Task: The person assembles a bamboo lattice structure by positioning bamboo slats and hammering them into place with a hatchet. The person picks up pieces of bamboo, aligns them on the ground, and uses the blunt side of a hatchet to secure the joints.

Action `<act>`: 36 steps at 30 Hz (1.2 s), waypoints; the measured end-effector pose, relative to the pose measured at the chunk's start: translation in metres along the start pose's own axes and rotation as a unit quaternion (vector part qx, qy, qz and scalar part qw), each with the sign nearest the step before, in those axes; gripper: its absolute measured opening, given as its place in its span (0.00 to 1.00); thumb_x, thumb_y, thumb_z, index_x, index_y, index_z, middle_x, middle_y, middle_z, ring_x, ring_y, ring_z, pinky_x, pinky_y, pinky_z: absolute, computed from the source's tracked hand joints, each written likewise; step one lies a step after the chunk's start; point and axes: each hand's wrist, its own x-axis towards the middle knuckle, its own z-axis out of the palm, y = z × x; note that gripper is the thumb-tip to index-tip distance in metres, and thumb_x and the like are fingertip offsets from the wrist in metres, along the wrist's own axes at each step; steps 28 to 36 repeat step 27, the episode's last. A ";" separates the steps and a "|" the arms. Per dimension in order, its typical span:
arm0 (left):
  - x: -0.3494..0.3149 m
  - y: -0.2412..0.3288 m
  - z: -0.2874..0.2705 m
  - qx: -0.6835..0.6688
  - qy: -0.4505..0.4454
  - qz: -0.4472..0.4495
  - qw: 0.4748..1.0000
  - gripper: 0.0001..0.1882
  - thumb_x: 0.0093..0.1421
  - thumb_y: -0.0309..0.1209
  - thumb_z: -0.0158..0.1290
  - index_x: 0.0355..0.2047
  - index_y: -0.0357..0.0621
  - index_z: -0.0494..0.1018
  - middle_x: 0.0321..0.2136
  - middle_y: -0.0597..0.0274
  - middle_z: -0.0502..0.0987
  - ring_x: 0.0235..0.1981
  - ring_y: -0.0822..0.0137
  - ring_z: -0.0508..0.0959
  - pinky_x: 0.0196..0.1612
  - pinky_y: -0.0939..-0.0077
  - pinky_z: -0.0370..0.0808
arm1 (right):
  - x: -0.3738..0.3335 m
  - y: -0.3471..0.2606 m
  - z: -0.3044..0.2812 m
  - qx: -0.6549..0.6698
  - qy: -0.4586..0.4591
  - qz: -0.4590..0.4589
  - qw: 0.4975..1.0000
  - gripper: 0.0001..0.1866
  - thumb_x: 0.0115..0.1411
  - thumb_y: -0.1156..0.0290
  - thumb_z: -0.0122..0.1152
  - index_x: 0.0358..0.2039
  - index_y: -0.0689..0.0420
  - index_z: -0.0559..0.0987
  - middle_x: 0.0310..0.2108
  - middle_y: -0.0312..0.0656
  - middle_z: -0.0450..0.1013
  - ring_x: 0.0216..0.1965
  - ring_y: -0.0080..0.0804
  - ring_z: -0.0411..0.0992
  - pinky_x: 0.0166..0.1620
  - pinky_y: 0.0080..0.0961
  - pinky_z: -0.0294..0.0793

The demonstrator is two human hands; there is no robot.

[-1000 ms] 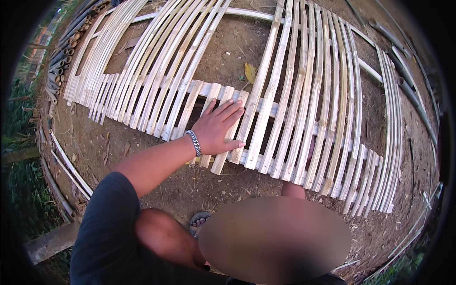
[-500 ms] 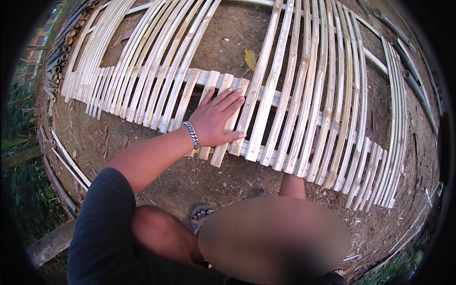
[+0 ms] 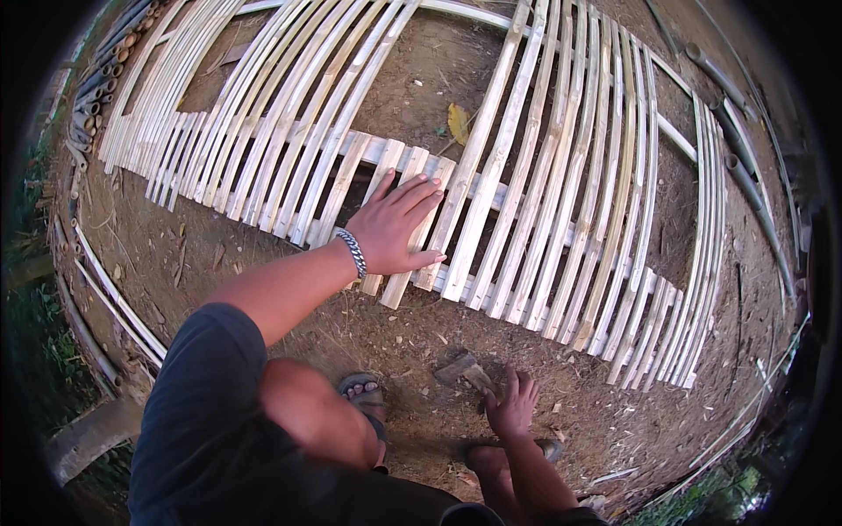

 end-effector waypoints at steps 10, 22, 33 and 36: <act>-0.007 -0.003 0.005 -0.030 0.036 -0.003 0.999 0.44 0.58 0.62 0.53 0.61 0.37 0.64 0.64 0.53 0.62 0.70 0.59 0.55 0.73 0.46 0.43 | -0.036 0.024 0.031 0.033 -0.087 -0.007 0.996 0.32 0.57 0.64 0.64 0.62 0.51 0.65 0.52 0.54 0.66 0.45 0.54 0.70 0.47 0.48 0.73; -0.008 -0.004 0.004 -0.036 0.035 -0.011 0.999 0.45 0.59 0.63 0.50 0.62 0.37 0.63 0.66 0.53 0.61 0.70 0.58 0.54 0.73 0.47 0.42 | 0.088 -0.131 -0.164 0.274 -0.203 0.038 0.939 0.30 0.67 0.76 0.48 0.67 0.65 0.53 0.43 0.49 0.70 0.35 0.28 0.75 0.34 0.26 0.80; -0.010 -0.004 -0.002 -0.044 0.009 -0.017 0.999 0.46 0.58 0.64 0.51 0.64 0.37 0.62 0.66 0.54 0.60 0.71 0.58 0.54 0.73 0.46 0.40 | 0.161 -0.179 -0.165 0.377 0.069 -0.105 0.917 0.29 0.72 0.68 0.44 0.69 0.61 0.50 0.53 0.54 0.64 0.40 0.34 0.76 0.37 0.30 0.82; -0.010 -0.004 -0.002 -0.044 0.009 -0.017 0.999 0.46 0.58 0.64 0.51 0.64 0.37 0.62 0.66 0.54 0.60 0.71 0.58 0.54 0.73 0.46 0.40 | 0.161 -0.179 -0.165 0.377 0.069 -0.105 0.917 0.29 0.72 0.68 0.44 0.69 0.61 0.50 0.53 0.54 0.64 0.40 0.34 0.76 0.37 0.30 0.82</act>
